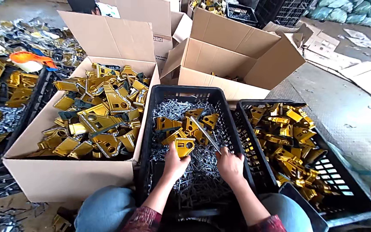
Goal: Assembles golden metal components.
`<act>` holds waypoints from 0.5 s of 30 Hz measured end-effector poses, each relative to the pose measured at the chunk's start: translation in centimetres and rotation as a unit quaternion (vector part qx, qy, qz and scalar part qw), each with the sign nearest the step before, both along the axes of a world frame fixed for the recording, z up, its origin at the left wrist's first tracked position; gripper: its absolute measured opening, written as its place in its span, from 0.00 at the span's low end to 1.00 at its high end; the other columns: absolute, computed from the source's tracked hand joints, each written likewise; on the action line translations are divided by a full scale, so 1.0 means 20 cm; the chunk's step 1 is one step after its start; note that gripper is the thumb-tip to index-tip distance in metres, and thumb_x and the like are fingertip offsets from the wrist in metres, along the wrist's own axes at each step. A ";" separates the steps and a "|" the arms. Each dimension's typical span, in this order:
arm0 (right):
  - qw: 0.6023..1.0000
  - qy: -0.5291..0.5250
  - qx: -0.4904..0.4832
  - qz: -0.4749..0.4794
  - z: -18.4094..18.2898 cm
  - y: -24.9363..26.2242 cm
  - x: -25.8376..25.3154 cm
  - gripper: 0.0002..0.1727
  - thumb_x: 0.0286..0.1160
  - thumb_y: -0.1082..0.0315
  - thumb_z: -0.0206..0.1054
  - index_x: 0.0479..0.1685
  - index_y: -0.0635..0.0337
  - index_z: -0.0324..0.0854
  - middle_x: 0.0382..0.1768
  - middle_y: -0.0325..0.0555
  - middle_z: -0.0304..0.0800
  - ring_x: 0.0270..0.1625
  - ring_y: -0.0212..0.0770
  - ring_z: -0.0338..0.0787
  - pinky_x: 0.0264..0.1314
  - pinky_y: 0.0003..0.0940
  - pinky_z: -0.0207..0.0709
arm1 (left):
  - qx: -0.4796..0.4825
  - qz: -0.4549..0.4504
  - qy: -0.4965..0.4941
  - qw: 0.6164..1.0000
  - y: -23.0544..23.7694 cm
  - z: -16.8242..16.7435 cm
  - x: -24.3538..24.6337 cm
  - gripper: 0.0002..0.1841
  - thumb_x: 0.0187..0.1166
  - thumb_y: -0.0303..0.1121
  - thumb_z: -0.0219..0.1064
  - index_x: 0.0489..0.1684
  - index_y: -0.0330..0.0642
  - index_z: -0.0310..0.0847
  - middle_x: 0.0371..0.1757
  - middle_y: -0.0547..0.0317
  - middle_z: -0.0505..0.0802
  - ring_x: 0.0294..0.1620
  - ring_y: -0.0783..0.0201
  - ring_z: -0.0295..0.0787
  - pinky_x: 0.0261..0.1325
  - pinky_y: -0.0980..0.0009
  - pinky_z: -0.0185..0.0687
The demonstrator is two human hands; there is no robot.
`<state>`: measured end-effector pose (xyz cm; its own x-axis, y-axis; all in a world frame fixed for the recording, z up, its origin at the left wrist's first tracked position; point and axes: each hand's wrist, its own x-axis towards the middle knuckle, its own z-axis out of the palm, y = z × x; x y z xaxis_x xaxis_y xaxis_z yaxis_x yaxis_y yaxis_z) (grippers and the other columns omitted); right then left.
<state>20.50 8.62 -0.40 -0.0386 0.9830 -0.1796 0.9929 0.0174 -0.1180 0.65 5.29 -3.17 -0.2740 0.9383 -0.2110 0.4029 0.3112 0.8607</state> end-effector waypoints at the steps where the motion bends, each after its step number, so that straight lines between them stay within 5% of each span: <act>1: 0.994 0.047 0.098 0.031 -0.01 -0.04 0.01 0.22 0.90 0.55 0.51 0.58 0.65 0.82 0.36 0.54 0.95 0.50 0.56 0.95 0.83 0.69 0.57 | -0.001 -0.001 -0.009 1.000 0.00 0.00 0.00 0.48 0.67 0.33 0.78 0.88 0.34 0.50 0.65 0.42 0.87 0.65 0.56 0.88 0.70 0.59 0.83; 4: 0.913 0.168 0.348 0.134 -0.08 -0.08 0.00 0.20 0.84 0.59 0.51 0.41 0.65 0.84 0.25 0.46 0.89 0.34 0.49 0.92 0.72 0.74 0.65 | -0.004 -0.004 -0.029 1.000 -0.01 0.00 0.00 0.48 0.66 0.33 0.78 0.88 0.34 0.50 0.64 0.42 0.88 0.64 0.57 0.89 0.69 0.59 0.83; 6: 0.929 0.161 0.295 0.154 -0.09 -0.11 -0.02 0.18 0.83 0.60 0.56 0.44 0.66 0.86 0.27 0.49 0.93 0.36 0.53 0.95 0.71 0.76 0.67 | -0.009 -0.004 -0.031 0.999 0.00 0.00 0.00 0.47 0.66 0.32 0.77 0.87 0.36 0.50 0.62 0.43 0.89 0.58 0.58 0.92 0.63 0.59 0.87; 8: 0.952 0.150 0.218 0.150 -0.07 -0.15 -0.06 0.17 0.84 0.60 0.58 0.47 0.67 0.83 0.23 0.50 0.90 0.33 0.55 0.95 0.58 0.65 0.80 | -0.002 0.005 -0.026 1.000 0.01 -0.01 0.00 0.47 0.66 0.32 0.77 0.86 0.38 0.50 0.58 0.44 0.89 0.48 0.58 0.94 0.51 0.59 0.93; 12: 0.885 0.275 0.326 0.188 -0.09 -0.25 -0.10 0.20 0.86 0.58 0.49 0.44 0.68 0.76 0.19 0.43 0.80 0.18 0.39 0.82 0.22 0.36 0.80 | -0.004 0.004 0.021 1.000 0.01 0.05 0.00 0.48 0.67 0.32 0.78 0.88 0.36 0.49 0.65 0.41 0.87 0.65 0.53 0.88 0.70 0.55 0.82; 14: 0.935 0.218 0.223 0.167 -0.06 -0.31 -0.13 0.19 0.85 0.58 0.53 0.46 0.67 0.79 0.17 0.46 0.83 0.17 0.46 0.87 0.19 0.43 0.81 | 0.010 0.004 0.029 1.000 0.00 0.05 0.00 0.48 0.66 0.32 0.78 0.87 0.35 0.50 0.64 0.41 0.87 0.64 0.54 0.88 0.70 0.55 0.82; 15: 0.974 0.163 0.090 0.131 -0.01 -0.32 -0.15 0.19 0.88 0.56 0.54 0.53 0.66 0.80 0.23 0.52 0.89 0.27 0.56 0.94 0.30 0.53 0.85 | 0.023 0.007 0.030 0.999 0.00 0.04 0.00 0.47 0.64 0.31 0.78 0.86 0.35 0.52 0.63 0.42 0.88 0.62 0.55 0.89 0.68 0.56 0.84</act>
